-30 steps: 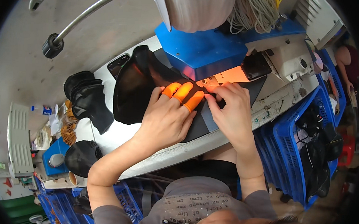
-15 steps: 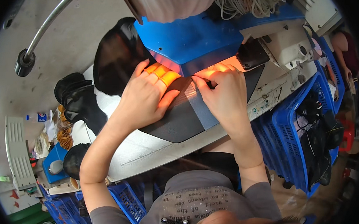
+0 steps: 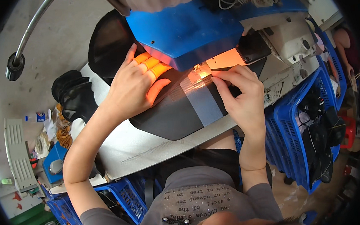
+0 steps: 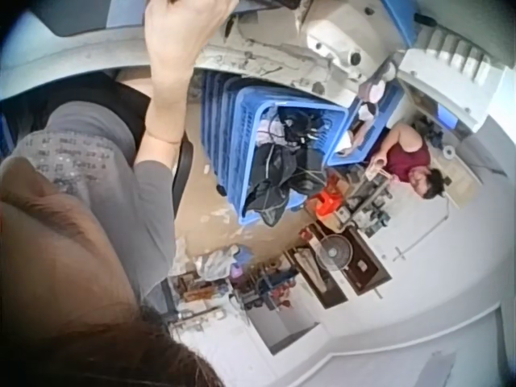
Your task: The person uses a sewing machine to stitch black fabric pieces, likely face masks, one at a time. They guide the fabric under the needle, sew along the edges, and then remove the finished piece to place it on the table before picking up the next piece. The process is repeated continuously throughout the clip.
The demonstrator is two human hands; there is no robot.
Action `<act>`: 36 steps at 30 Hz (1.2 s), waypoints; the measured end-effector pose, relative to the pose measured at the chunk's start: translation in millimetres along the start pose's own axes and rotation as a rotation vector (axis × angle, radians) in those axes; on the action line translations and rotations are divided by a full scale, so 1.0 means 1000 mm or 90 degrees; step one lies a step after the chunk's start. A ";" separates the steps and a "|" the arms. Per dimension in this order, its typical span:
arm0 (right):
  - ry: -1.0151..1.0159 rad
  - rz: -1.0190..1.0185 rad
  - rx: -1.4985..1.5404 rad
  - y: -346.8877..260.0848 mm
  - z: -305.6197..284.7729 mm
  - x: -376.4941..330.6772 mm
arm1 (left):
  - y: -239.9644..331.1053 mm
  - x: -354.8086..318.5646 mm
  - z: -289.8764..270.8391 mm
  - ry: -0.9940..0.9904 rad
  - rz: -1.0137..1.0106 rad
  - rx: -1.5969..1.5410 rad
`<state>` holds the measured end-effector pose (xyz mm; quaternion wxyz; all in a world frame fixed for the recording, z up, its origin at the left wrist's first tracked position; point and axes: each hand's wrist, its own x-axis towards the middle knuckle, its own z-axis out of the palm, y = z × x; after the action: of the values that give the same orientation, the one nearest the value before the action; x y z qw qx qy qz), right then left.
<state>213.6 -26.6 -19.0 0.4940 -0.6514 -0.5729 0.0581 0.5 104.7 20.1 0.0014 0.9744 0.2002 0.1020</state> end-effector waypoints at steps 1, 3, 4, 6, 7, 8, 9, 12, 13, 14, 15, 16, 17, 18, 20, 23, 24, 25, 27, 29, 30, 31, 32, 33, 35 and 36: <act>0.003 -0.006 0.007 0.001 0.001 0.000 | 0.001 -0.001 0.000 0.010 0.006 0.012; 0.008 -0.022 0.009 0.003 0.002 -0.001 | 0.003 -0.002 0.000 0.031 0.019 0.037; 0.009 -0.031 0.004 0.005 0.003 -0.001 | 0.004 -0.001 0.000 0.028 0.018 0.037; 0.010 -0.038 -0.003 0.006 0.004 -0.001 | 0.006 0.002 0.000 0.023 0.018 0.036; 0.011 -0.036 -0.004 0.006 0.004 -0.002 | 0.008 0.003 0.000 0.025 0.014 0.036; 0.011 -0.034 -0.006 0.006 0.003 -0.002 | 0.010 0.003 0.000 0.028 0.011 0.037; 0.012 -0.037 -0.005 0.006 0.003 -0.002 | 0.012 0.004 0.000 0.030 0.007 0.037; 0.017 -0.045 -0.001 0.007 0.003 -0.002 | 0.020 0.005 -0.006 -0.013 -0.037 0.044; 0.019 -0.047 0.004 0.007 0.004 -0.002 | 0.022 0.003 -0.004 -0.001 -0.049 0.048; 0.021 -0.049 0.008 0.007 0.005 -0.002 | 0.023 0.001 -0.001 0.010 -0.061 0.053; 0.021 -0.050 0.007 0.007 0.005 -0.002 | 0.025 0.000 0.001 0.021 -0.073 0.058; 0.022 -0.050 0.004 0.007 0.005 -0.002 | 0.030 0.001 0.001 0.025 -0.096 0.048; 0.023 -0.051 0.002 0.007 0.005 -0.003 | 0.036 0.003 0.001 0.030 -0.118 0.038; 0.023 -0.051 0.005 0.008 0.004 -0.003 | 0.042 0.004 0.002 0.035 -0.141 0.029; 0.024 -0.054 0.015 0.008 0.004 -0.003 | 0.053 0.007 0.003 0.054 -0.150 0.027; 0.020 -0.046 0.009 0.008 0.004 -0.003 | 0.063 0.006 0.001 0.011 -0.187 0.011; 0.025 -0.051 0.007 0.008 0.004 -0.002 | 0.064 0.004 0.000 0.007 -0.197 -0.007; 0.032 -0.057 0.005 0.008 0.004 -0.002 | 0.069 0.001 -0.003 0.005 -0.206 -0.023; 0.040 -0.061 0.003 0.007 0.004 -0.002 | 0.074 -0.003 -0.006 -0.014 -0.214 -0.055; 0.038 -0.059 0.003 0.009 0.005 -0.003 | 0.074 -0.008 -0.009 -0.047 -0.214 -0.088; 0.039 -0.063 0.006 0.009 0.006 -0.003 | 0.074 -0.007 -0.010 -0.044 -0.199 -0.103; 0.040 -0.062 0.006 0.009 0.006 -0.004 | 0.073 -0.006 -0.012 -0.042 -0.183 -0.121; 0.041 -0.062 0.007 0.010 0.007 -0.004 | 0.071 -0.005 -0.012 -0.041 -0.167 -0.139; 0.041 -0.062 0.001 0.012 0.007 -0.003 | 0.068 -0.005 -0.010 -0.029 -0.125 -0.112; 0.039 -0.065 -0.003 0.011 0.007 -0.003 | 0.060 -0.005 -0.008 -0.007 -0.049 -0.055; 0.040 -0.063 -0.002 0.011 0.008 -0.004 | 0.057 -0.002 -0.009 -0.027 -0.033 -0.024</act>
<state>214.8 -23.5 -33.0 0.5131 -0.6248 -0.5884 0.0119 18.9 50.7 31.3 0.0270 0.9707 0.2234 0.0847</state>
